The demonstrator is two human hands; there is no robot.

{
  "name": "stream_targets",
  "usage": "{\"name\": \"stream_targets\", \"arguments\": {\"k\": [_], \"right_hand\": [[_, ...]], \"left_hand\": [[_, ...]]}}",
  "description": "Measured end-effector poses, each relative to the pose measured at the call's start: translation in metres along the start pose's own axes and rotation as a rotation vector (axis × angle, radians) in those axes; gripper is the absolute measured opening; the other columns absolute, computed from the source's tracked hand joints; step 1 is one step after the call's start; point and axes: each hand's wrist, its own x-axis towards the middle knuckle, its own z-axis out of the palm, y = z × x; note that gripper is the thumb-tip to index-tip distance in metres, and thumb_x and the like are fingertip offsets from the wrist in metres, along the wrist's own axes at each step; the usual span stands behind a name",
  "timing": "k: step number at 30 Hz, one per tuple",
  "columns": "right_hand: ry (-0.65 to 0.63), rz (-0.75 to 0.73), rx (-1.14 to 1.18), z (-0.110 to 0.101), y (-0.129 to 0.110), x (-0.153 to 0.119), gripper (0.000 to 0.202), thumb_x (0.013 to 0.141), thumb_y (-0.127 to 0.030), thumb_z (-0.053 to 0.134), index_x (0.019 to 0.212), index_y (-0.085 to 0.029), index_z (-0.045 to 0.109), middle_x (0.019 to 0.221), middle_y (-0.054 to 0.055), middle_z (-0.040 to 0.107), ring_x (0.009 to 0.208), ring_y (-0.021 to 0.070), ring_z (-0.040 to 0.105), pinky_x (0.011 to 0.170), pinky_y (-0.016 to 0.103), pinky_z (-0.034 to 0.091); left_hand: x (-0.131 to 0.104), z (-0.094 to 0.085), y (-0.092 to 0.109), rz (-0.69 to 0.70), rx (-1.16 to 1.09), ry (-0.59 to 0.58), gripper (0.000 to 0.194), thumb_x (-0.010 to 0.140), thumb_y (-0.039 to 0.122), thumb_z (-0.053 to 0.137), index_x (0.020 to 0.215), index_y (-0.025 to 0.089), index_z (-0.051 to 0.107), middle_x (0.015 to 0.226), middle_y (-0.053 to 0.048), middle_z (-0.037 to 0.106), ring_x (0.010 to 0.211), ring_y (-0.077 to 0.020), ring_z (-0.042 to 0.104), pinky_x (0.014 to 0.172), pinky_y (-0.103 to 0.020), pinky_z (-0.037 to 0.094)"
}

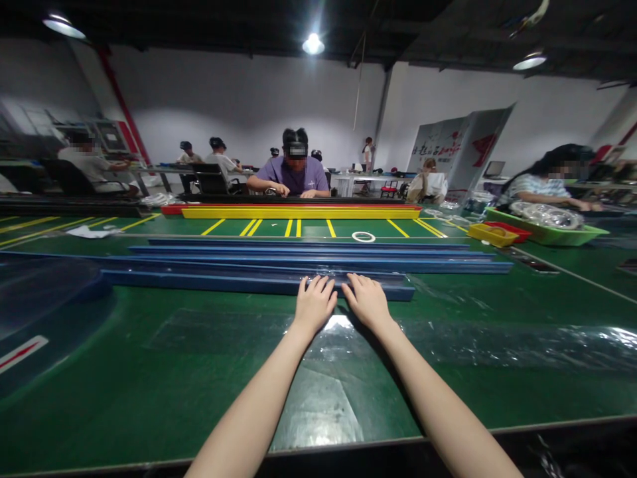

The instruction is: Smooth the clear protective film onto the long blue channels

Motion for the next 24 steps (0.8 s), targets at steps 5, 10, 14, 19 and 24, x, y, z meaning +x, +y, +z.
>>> {"name": "stream_targets", "arguments": {"k": [5,10,14,19,24], "right_hand": [[0.112,0.138,-0.041,-0.006,0.013,0.001,0.044,0.09,-0.038,0.026,0.109,-0.013,0.057,0.117,0.013,0.057,0.11,0.0244,0.047,0.09,0.036,0.03],[0.125,0.328,-0.138,-0.002,0.023,-0.002,0.047,0.09,-0.039,0.025,0.099,-0.01,0.061,0.111,0.019,0.059,0.106,0.0292,0.047,0.088,0.041,0.028],[0.036,0.249,-0.133,0.004,0.01,-0.003,0.053,0.088,-0.047,0.027,0.108,-0.008,0.057,0.117,0.021,0.054,0.106,0.0291,0.048,0.084,0.039,0.031],[-0.019,-0.029,0.069,0.003,-0.005,-0.002,0.049,0.09,-0.044,0.025,0.118,-0.014,0.051,0.119,0.012,0.056,0.109,0.0206,0.047,0.089,0.032,0.031],[0.114,0.028,0.051,-0.002,0.007,0.001,0.044,0.09,-0.039,0.028,0.114,-0.012,0.054,0.119,0.012,0.056,0.112,0.0208,0.045,0.092,0.033,0.028]], "left_hand": [[0.001,-0.002,-0.002,-0.216,0.066,0.082,0.028,0.087,0.028,0.037,0.09,0.019,0.064,0.1,-0.008,0.066,0.101,-0.0246,0.055,0.094,-0.047,0.031],[0.002,-0.003,-0.004,-0.22,0.079,0.101,0.028,0.087,0.029,0.038,0.094,0.018,0.064,0.105,-0.009,0.065,0.102,-0.0258,0.055,0.098,-0.05,0.025],[0.002,-0.004,-0.003,-0.116,0.052,0.085,0.031,0.087,0.028,0.039,0.108,0.019,0.059,0.114,-0.008,0.061,0.109,-0.0242,0.051,0.1,-0.047,0.025],[0.0,-0.002,0.0,-0.004,0.029,0.011,0.03,0.086,0.028,0.04,0.107,0.02,0.06,0.114,-0.006,0.061,0.109,-0.0226,0.051,0.098,-0.044,0.029],[0.003,-0.004,0.0,-0.171,0.1,0.051,0.03,0.087,0.03,0.039,0.091,0.017,0.065,0.097,-0.009,0.067,0.095,-0.0244,0.057,0.095,-0.047,0.03]]}}
